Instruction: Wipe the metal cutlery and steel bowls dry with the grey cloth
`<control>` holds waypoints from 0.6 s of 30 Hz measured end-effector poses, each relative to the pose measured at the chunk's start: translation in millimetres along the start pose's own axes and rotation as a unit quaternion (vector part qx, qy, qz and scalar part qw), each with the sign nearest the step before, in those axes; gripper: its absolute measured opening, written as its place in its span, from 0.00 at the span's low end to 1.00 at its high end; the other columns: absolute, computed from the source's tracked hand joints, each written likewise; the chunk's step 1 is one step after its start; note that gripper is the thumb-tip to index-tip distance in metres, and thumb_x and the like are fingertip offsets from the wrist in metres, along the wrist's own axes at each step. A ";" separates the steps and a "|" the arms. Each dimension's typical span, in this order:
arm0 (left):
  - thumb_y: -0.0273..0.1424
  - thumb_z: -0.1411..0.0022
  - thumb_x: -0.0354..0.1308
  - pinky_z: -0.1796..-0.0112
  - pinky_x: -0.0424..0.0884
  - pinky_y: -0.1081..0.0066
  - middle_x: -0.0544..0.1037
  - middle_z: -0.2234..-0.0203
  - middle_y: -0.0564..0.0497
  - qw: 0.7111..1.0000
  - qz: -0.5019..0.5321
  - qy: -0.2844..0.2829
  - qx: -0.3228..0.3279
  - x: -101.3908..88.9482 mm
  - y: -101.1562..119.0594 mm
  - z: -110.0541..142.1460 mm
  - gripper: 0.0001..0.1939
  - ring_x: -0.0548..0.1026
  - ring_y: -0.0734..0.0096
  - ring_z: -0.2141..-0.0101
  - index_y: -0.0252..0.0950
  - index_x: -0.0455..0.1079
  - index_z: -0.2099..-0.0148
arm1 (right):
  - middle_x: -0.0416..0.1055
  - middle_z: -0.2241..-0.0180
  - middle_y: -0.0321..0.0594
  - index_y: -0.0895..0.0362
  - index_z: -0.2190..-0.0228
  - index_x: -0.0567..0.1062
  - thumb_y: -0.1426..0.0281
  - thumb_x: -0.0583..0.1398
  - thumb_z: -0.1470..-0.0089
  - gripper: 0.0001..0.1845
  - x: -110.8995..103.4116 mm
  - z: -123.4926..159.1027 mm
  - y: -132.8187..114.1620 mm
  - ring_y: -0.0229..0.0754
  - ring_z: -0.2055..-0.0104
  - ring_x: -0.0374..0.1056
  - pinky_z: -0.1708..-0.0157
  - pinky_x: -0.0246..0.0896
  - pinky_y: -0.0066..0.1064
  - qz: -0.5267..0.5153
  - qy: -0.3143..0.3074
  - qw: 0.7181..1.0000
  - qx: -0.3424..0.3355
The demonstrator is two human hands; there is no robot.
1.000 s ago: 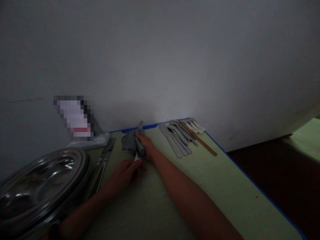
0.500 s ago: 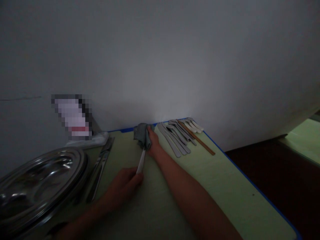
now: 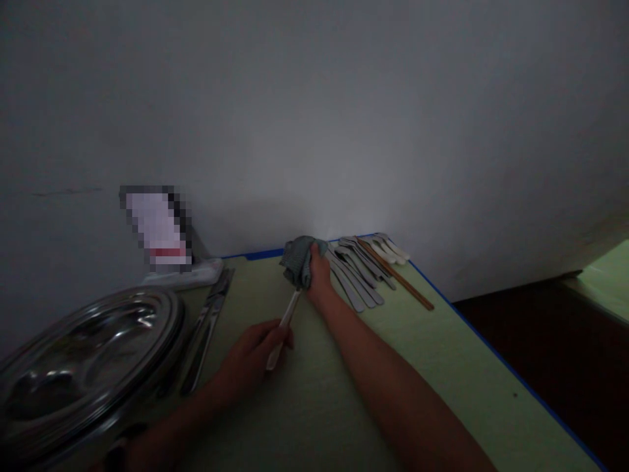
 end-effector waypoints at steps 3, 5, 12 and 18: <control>0.41 0.40 0.40 0.80 0.57 0.76 0.63 0.86 0.58 1.000 0.008 0.016 -0.007 -1.2 -2.4 -2.7 0.18 0.61 0.76 0.84 0.36 0.62 0.72 | 0.72 0.80 0.33 0.58 0.73 0.72 0.60 0.59 0.51 0.13 0.4 7.5 4.9 0.34 0.77 0.69 0.76 0.65 0.23 0.032 0.025 0.999 0.000; 0.41 0.39 0.40 0.79 0.57 0.75 0.62 0.86 0.58 1.000 -0.026 0.013 0.007 -0.6 -2.1 -2.9 0.18 0.62 0.76 0.83 0.36 0.61 0.73 | 0.72 0.80 0.33 0.59 0.72 0.72 0.60 0.59 0.51 0.13 6.1 11.1 4.7 0.36 0.75 0.70 0.75 0.65 0.24 0.040 0.009 0.999 -0.002; 0.37 0.36 0.38 0.75 0.57 0.74 0.63 0.82 0.57 0.980 -0.168 -0.040 0.102 10.4 10.3 6.9 0.18 0.63 0.75 0.79 0.37 0.59 0.75 | 0.72 0.79 0.31 0.57 0.71 0.70 0.65 0.55 0.48 0.09 -10.6 -5.5 -31.6 0.33 0.75 0.70 0.72 0.67 0.23 -0.008 0.073 0.997 -0.023; 0.40 0.34 0.37 0.77 0.57 0.76 0.62 0.84 0.58 0.992 -0.063 -0.065 0.088 12.9 6.6 8.6 0.20 0.61 0.77 0.81 0.37 0.57 0.74 | 0.70 0.80 0.25 0.54 0.73 0.65 0.66 0.49 0.44 0.10 -40.6 -15.9 -93.1 0.28 0.78 0.68 0.72 0.67 0.20 -0.063 0.161 0.980 -0.098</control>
Point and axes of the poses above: each hand's wrist, its own z-axis away from the middle knuckle, its own x-axis out of the palm, y = z × x, the point moved 8 cm from there along -z, towards the middle knuckle
